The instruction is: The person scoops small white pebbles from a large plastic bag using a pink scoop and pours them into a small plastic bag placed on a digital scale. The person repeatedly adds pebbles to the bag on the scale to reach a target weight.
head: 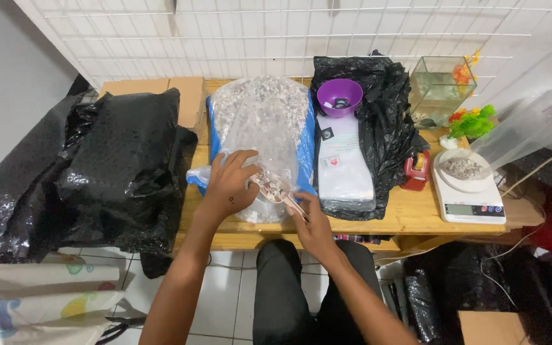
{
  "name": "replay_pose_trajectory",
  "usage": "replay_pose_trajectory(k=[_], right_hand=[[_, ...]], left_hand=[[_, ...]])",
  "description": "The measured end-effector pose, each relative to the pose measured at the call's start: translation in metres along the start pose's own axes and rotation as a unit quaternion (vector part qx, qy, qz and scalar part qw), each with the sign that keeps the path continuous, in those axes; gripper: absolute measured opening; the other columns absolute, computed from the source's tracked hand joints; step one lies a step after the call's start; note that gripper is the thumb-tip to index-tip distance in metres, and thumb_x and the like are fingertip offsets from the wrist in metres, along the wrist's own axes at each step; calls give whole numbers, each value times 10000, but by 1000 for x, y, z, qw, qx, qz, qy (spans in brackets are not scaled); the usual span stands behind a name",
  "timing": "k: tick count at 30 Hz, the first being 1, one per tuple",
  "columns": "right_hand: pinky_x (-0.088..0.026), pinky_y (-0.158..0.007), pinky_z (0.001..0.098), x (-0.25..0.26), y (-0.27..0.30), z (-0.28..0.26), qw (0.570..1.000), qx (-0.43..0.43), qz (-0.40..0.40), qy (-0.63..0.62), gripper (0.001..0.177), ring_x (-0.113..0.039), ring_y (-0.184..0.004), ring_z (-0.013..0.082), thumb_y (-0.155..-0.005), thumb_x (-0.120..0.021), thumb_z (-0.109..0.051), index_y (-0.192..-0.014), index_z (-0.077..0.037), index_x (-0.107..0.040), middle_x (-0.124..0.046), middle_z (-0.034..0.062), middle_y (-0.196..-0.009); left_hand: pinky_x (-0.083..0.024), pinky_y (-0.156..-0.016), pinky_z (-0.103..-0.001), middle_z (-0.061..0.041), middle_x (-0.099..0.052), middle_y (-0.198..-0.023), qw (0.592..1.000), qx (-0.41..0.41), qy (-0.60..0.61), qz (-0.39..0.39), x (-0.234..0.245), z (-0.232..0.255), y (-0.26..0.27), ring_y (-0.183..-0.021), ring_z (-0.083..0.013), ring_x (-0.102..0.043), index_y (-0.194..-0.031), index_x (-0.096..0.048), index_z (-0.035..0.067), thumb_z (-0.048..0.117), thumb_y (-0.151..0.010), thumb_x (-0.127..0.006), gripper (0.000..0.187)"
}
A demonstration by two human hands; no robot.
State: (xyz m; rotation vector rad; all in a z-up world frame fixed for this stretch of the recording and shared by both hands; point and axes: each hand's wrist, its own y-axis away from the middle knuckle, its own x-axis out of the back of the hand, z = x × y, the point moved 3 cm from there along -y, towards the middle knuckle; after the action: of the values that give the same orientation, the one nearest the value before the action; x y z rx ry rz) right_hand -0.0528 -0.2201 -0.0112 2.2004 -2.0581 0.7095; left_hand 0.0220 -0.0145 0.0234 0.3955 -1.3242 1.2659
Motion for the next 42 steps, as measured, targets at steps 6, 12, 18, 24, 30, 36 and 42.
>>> replay_pose_trajectory(k=[6, 12, 18, 24, 30, 36, 42], right_hand=[[-546, -572, 382, 3, 11, 31, 1000, -12, 1, 11, 295, -678, -573, 283, -1054, -565, -206, -1330, -126, -498, -664, 181, -707], [-538, -548, 374, 7, 9, 24, 1000, -9, -2, 9, 275, -664, -536, 278, -1057, -562, -220, -1310, -125, -515, -667, 173, -698], [-500, -549, 392, 4, 6, 21, 1000, -17, 5, 8, 288, -644, -551, 294, -1040, -590, -203, -1306, -122, -516, -679, 175, -736], [-512, -553, 373, 6, 7, 24, 1000, -18, 10, 9, 284, -646, -560, 261, -1045, -583, -211, -1306, -125, -512, -686, 153, -745], [-486, -523, 330, 8, 2, 15, 1000, -6, 17, 11, 254, -599, -515, 207, -1052, -581, -216, -1279, -117, -525, -668, 120, -712], [-476, -488, 312, 12, 3, 18, 999, 6, 31, 10, 248, -558, -463, 181, -1053, -576, -183, -1279, -91, -532, -641, 123, -662], [-469, -501, 300, 15, 5, 21, 999, 2, 39, 4, 254, -605, -487, 182, -1041, -590, -179, -1279, -103, -541, -660, 113, -664]], left_hand=[[-351, -1112, -569, -61, -646, -1334, 998, -51, 26, 33, 9, 15, 4, -1290, -288, -589, -907, -759, 159, 49, -774, -693, 185], [-341, -1105, -592, -58, -610, -1357, 994, -91, 47, 24, 15, 43, 15, -1333, -315, -541, -1056, -758, 240, 96, -757, -701, 336], [-338, -1104, -625, -99, -587, -1369, 990, -137, -11, -5, 19, 65, 18, -1361, -353, -504, -1190, -714, 251, 115, -758, -695, 454], [-329, -1116, -632, -124, -611, -1371, 991, -129, -20, -2, 21, 61, 25, -1391, -361, -483, -990, -755, 166, 153, -798, -720, 196], [-340, -1122, -619, -87, -559, -1401, 984, -159, -38, 70, 12, 52, 32, -1398, -342, -467, -1018, -705, 193, 154, -795, -770, 236], [-338, -1136, -587, -50, -537, -1402, 967, -194, -85, 138, -3, 33, 43, -1397, -299, -460, -1020, -621, 255, 167, -807, -839, 317], [-343, -1109, -523, -18, -540, -1347, 975, -143, -97, 142, -1, 29, 44, -1362, -266, -460, -953, -662, 246, 168, -805, -828, 236]])
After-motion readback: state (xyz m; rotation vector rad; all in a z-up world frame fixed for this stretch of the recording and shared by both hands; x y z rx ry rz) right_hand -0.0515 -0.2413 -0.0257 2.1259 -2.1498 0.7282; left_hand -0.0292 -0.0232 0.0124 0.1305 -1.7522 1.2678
